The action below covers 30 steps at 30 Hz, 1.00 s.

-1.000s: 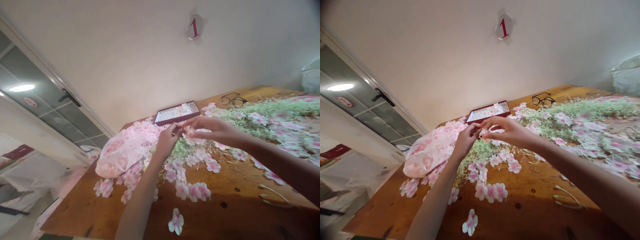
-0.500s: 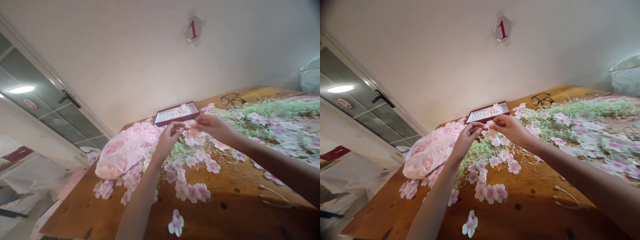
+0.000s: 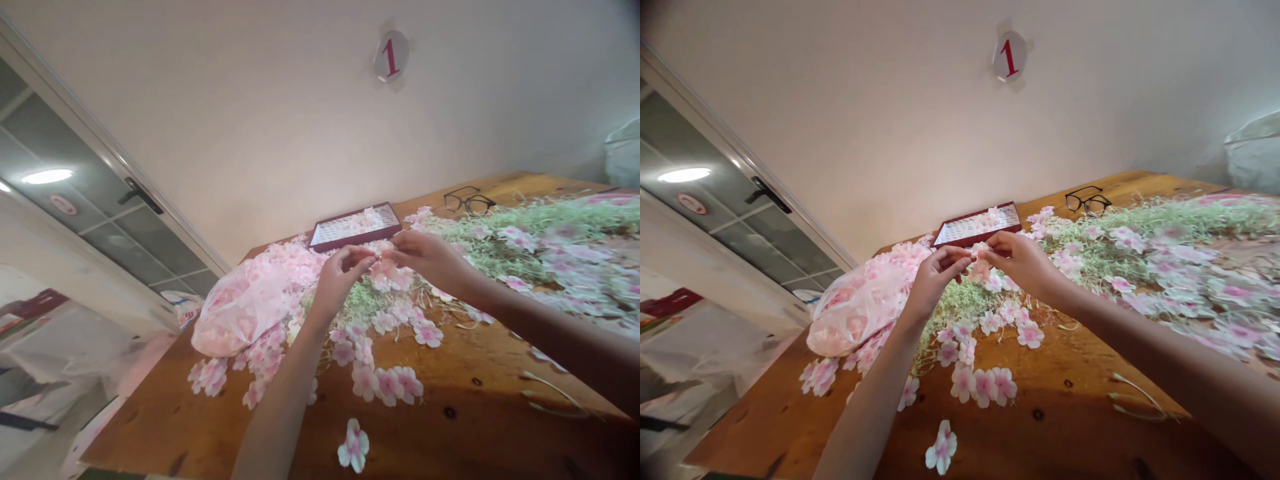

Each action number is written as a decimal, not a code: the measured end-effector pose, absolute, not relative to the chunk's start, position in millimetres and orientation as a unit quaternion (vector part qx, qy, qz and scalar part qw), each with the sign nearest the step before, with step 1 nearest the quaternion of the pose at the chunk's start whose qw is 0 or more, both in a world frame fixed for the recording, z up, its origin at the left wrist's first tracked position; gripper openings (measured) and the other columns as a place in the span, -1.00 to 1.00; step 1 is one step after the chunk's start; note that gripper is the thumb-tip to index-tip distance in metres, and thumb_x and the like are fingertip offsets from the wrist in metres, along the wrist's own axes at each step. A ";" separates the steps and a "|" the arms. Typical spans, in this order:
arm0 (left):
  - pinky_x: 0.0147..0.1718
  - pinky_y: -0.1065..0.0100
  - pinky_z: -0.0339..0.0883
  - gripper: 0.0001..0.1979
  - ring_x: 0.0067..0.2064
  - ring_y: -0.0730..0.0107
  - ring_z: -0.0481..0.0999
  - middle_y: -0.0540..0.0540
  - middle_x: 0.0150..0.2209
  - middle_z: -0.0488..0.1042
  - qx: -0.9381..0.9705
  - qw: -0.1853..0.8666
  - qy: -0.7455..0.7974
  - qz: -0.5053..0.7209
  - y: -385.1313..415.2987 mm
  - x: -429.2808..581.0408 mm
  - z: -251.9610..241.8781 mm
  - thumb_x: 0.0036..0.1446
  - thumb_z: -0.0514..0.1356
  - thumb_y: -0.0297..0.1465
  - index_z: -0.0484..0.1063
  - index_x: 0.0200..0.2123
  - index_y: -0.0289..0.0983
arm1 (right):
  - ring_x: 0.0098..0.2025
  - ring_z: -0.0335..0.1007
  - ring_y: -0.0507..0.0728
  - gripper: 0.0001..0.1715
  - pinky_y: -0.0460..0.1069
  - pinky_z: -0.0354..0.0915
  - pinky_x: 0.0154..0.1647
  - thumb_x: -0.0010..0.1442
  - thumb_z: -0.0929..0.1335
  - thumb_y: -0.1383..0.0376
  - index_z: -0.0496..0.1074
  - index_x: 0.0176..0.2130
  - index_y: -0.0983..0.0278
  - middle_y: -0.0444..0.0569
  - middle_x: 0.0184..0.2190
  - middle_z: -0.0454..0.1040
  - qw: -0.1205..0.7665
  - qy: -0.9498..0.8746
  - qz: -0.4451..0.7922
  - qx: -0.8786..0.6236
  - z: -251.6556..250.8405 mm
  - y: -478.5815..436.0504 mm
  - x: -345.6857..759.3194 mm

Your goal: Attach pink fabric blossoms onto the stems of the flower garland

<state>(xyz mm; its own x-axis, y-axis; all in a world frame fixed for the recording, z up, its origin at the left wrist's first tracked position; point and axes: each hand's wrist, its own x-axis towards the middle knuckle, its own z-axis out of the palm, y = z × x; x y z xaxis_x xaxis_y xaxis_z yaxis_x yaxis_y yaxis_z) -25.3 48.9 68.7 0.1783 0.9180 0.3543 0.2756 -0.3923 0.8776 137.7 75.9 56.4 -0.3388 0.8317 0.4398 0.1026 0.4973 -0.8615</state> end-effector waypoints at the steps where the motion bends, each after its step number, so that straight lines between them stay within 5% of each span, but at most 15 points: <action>1: -0.48 0.49 0.22 -0.82 -0.39 0.51 0.37 -0.06 -0.35 0.39 0.685 0.341 0.434 0.476 49.2 -25.1 68.3 -0.05 0.13 -0.29 0.34 -0.37 -0.27 | -0.47 0.27 0.02 -0.76 -0.07 0.19 -0.47 -0.02 0.29 0.15 0.24 -0.47 0.28 -0.09 -0.53 0.32 0.477 -0.723 0.382 -0.323 56.5 75.5 137.6; 30: -0.48 0.48 0.23 -0.83 -0.43 0.54 0.37 -0.06 -0.35 0.38 0.663 0.352 0.436 0.496 47.0 -21.7 66.9 -0.06 0.13 -0.30 0.29 -0.42 -0.29 | -0.48 0.28 0.02 -0.79 -0.08 0.16 -0.52 -0.03 0.28 0.17 0.25 -0.48 0.27 -0.09 -0.54 0.35 0.472 -0.737 0.321 -0.361 56.1 72.1 135.6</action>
